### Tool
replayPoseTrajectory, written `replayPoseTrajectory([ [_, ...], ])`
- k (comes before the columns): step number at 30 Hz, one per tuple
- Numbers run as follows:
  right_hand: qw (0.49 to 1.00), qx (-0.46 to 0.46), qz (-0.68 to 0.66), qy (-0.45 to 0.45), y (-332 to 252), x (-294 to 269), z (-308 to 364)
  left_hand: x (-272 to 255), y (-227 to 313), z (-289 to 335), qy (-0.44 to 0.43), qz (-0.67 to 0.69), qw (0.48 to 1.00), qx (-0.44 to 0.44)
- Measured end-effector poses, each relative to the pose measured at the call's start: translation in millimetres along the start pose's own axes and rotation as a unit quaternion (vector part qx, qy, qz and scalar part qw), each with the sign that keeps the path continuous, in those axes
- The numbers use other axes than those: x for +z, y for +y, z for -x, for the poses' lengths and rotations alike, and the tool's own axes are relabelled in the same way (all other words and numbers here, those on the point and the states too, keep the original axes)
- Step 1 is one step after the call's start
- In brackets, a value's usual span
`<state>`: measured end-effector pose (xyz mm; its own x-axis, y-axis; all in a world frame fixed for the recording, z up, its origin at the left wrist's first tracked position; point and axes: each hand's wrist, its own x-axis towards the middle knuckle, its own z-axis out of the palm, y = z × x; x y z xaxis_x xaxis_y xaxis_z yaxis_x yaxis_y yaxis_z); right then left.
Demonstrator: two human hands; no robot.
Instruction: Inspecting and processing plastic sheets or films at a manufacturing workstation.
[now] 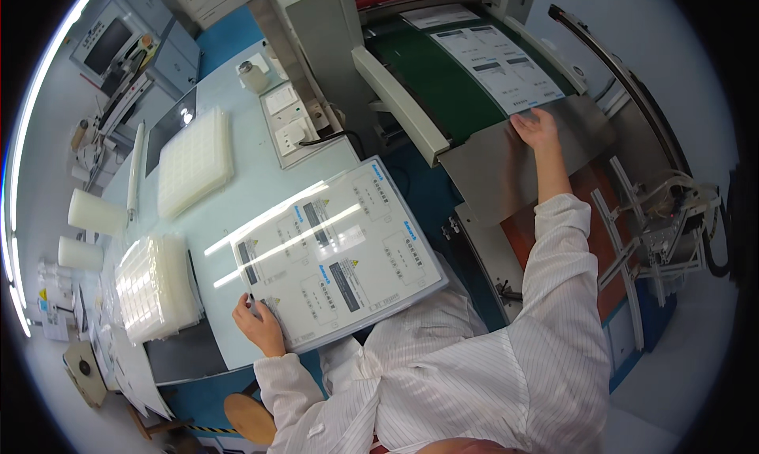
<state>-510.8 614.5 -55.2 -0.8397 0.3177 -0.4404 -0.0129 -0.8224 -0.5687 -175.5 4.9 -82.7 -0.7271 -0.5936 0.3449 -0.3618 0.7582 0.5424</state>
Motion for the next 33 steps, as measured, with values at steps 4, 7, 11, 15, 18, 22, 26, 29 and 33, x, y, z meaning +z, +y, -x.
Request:
replayPoseTrajectory([
  [4,0.997,0.038,-0.027,0.062,-2,-15,-17,-3,1,1,0.014,-0.009,0.999,0.037],
  [7,0.99,-0.002,0.117,0.083,2,-23,-42,-6,0,2,0.019,0.0,1.0,0.011],
  [11,0.964,-0.095,0.223,0.105,8,-35,-52,-5,0,0,0.032,0.002,0.999,0.035],
  [15,0.944,-0.236,0.228,0.018,31,20,23,-6,-4,2,0.052,-0.005,0.998,0.026],
  [18,0.897,-0.331,0.262,-0.132,15,27,61,0,-6,-2,0.07,0.014,0.997,0.031],
  [22,0.866,-0.327,0.212,-0.313,33,99,187,0,-6,0,0.083,0.003,0.996,0.013],
  [26,0.836,-0.225,0.094,-0.491,52,139,264,-2,-8,3,0.118,0.095,0.988,-0.006],
  [29,0.818,-0.098,0.011,-0.567,56,141,273,-15,-1,4,0.173,0.081,0.977,0.09],
  [33,0.765,0.086,-0.021,-0.638,76,120,277,-28,10,15,-0.148,0.47,0.863,-0.112],
])
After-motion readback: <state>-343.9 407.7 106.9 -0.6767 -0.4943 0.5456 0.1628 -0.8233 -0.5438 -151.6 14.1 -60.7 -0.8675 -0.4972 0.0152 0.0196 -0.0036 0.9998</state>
